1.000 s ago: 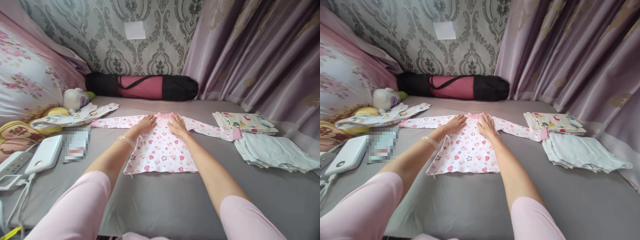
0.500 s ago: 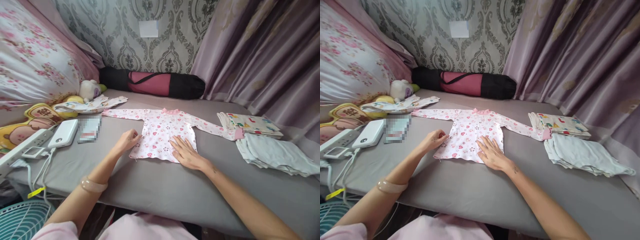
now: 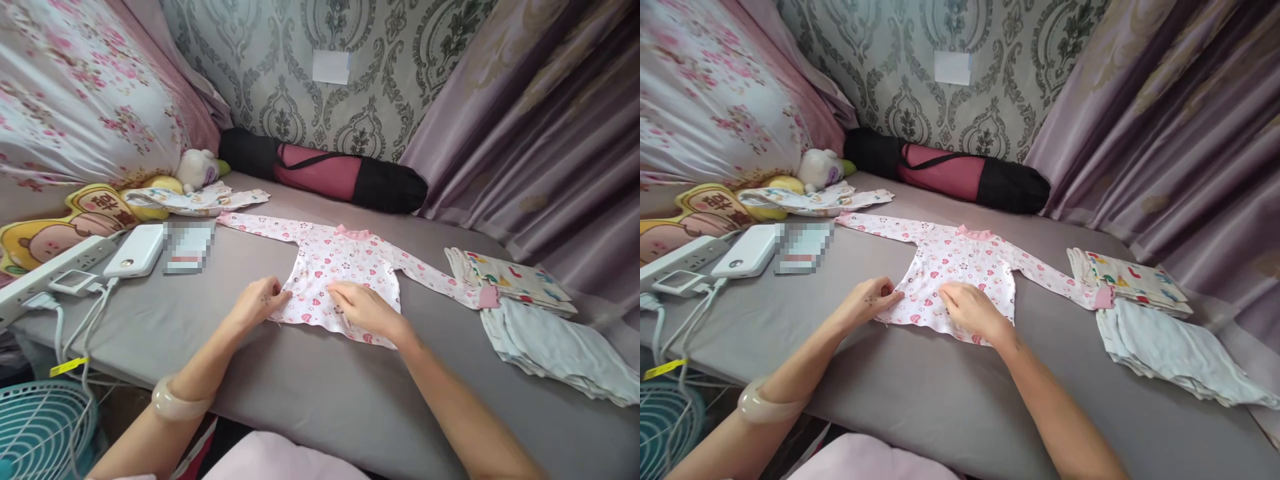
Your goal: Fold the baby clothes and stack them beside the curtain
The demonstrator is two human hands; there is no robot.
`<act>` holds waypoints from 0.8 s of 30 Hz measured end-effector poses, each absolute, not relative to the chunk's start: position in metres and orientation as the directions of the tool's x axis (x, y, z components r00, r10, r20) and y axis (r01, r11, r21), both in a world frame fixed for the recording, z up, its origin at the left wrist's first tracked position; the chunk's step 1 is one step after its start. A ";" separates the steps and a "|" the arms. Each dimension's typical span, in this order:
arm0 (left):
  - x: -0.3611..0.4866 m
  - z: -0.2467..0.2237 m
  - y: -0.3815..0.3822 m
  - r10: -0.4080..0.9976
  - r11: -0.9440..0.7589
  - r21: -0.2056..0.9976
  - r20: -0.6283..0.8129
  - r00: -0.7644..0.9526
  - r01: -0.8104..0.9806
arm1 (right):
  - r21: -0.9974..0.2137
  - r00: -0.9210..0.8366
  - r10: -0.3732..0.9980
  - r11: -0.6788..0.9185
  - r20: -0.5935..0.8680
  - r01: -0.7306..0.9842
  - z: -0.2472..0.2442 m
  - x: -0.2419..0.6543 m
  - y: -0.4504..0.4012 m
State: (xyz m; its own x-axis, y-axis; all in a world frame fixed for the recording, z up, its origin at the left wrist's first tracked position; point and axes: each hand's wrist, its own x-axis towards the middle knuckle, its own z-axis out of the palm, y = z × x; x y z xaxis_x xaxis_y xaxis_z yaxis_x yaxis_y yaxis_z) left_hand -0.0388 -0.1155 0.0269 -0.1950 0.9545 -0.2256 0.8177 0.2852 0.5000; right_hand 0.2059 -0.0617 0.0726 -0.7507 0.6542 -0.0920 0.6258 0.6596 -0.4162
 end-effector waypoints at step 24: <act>-0.060 0.028 -0.131 0.946 0.310 0.561 -0.264 -0.189 0.767 | -0.250 -0.588 0.809 0.572 0.012 0.781 -0.012 0.090 0.015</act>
State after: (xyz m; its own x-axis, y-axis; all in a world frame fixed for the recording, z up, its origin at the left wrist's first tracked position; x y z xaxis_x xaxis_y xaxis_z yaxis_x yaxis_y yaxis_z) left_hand -0.0600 -0.1315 0.0284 -0.1893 0.9457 -0.2642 0.7674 0.3104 0.5610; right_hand 0.0900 0.0146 -0.0124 -0.5878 0.8089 0.0123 0.7815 0.5716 -0.2501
